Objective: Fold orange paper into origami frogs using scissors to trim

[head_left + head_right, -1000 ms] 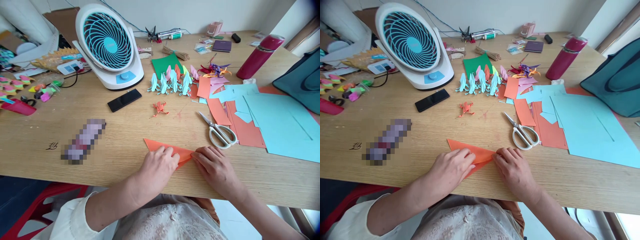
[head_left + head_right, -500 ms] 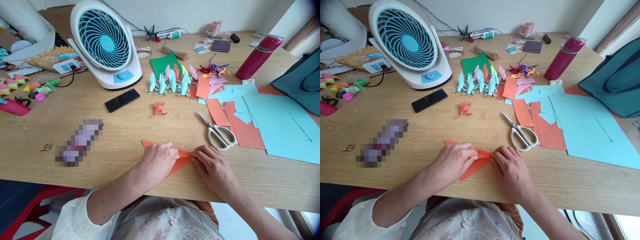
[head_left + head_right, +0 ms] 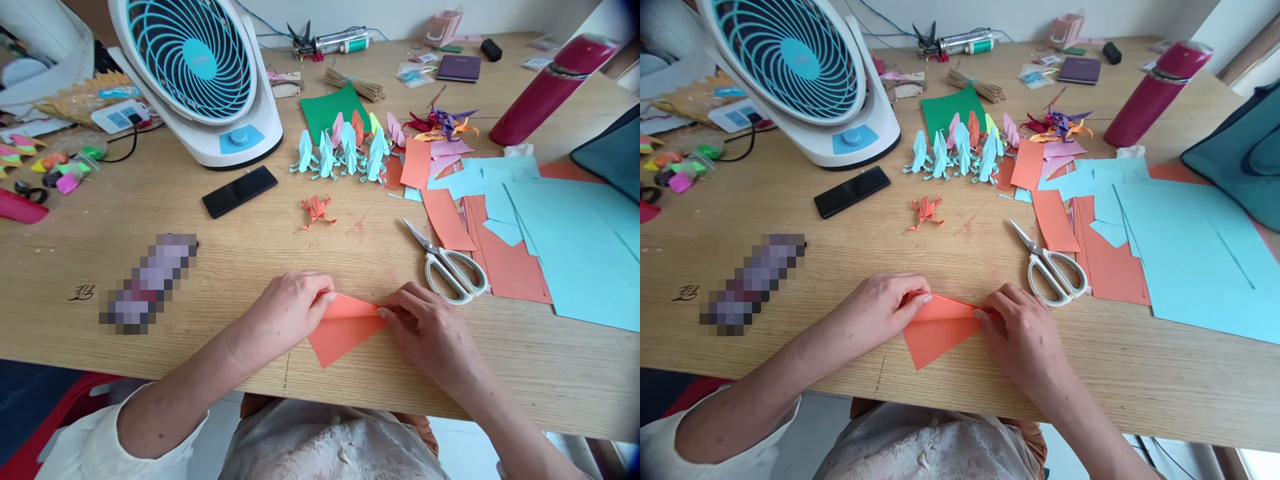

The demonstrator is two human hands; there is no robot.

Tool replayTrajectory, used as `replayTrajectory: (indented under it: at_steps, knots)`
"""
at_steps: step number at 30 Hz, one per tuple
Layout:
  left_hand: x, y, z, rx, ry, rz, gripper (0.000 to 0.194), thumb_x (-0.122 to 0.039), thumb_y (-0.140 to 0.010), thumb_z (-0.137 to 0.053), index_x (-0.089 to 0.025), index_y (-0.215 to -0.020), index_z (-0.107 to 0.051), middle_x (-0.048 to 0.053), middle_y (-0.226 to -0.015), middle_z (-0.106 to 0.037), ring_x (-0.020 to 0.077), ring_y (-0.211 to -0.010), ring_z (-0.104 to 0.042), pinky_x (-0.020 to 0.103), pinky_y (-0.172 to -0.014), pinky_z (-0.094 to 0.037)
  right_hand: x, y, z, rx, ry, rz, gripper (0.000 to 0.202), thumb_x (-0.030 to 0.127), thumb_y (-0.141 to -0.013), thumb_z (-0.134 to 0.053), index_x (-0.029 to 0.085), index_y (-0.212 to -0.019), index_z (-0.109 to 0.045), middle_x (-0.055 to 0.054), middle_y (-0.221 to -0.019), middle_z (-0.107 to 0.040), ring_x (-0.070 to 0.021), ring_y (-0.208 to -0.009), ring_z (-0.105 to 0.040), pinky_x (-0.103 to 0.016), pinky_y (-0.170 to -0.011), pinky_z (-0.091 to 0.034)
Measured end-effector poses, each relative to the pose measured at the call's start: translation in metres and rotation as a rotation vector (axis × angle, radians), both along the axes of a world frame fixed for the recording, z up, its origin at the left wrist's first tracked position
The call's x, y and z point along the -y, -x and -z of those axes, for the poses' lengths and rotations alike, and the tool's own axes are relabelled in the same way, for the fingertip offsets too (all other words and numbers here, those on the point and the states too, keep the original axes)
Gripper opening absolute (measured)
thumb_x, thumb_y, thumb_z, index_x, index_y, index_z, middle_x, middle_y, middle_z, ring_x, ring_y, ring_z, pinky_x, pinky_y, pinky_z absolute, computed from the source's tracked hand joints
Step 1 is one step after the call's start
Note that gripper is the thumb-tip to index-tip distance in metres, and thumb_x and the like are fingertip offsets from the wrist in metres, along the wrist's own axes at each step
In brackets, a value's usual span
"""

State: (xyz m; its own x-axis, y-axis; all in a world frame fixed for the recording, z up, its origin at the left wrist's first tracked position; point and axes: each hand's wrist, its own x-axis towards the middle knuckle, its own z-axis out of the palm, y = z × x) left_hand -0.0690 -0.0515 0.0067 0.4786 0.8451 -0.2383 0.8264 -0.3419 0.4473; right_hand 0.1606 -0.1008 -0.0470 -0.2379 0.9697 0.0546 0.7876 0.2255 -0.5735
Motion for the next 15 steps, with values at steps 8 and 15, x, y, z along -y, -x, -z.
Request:
replayTrajectory:
  at_steps: [8,15]
  knots:
    - [0.006,0.006,0.014,0.067,-0.037,-0.102,0.021,-0.017,-0.094,-0.053,-0.019,-0.076,-0.062,-0.002,-0.077,-0.067,0.0133,-0.070,-0.059,0.025,-0.065,-0.034,-0.001,0.003,0.002,0.011,0.031,0.045,0.017,0.030,-0.096,-0.057,0.023,-0.081,-0.062,-0.001,-0.080,-0.059,-0.0188,-0.074,-0.055,-0.033,-0.067,-0.036]
    - [0.007,0.002,0.020,-0.037,-0.077,-0.089,0.014,-0.014,-0.093,-0.054,-0.019,-0.080,-0.058,-0.001,-0.085,-0.063,0.0145,-0.075,-0.059,0.027,-0.067,-0.038,-0.001,0.004,0.003,0.027,0.031,0.043,0.017,0.031,-0.096,-0.056,0.022,-0.082,-0.061,-0.002,-0.079,-0.058,-0.0192,-0.073,-0.054,-0.033,-0.067,-0.035]
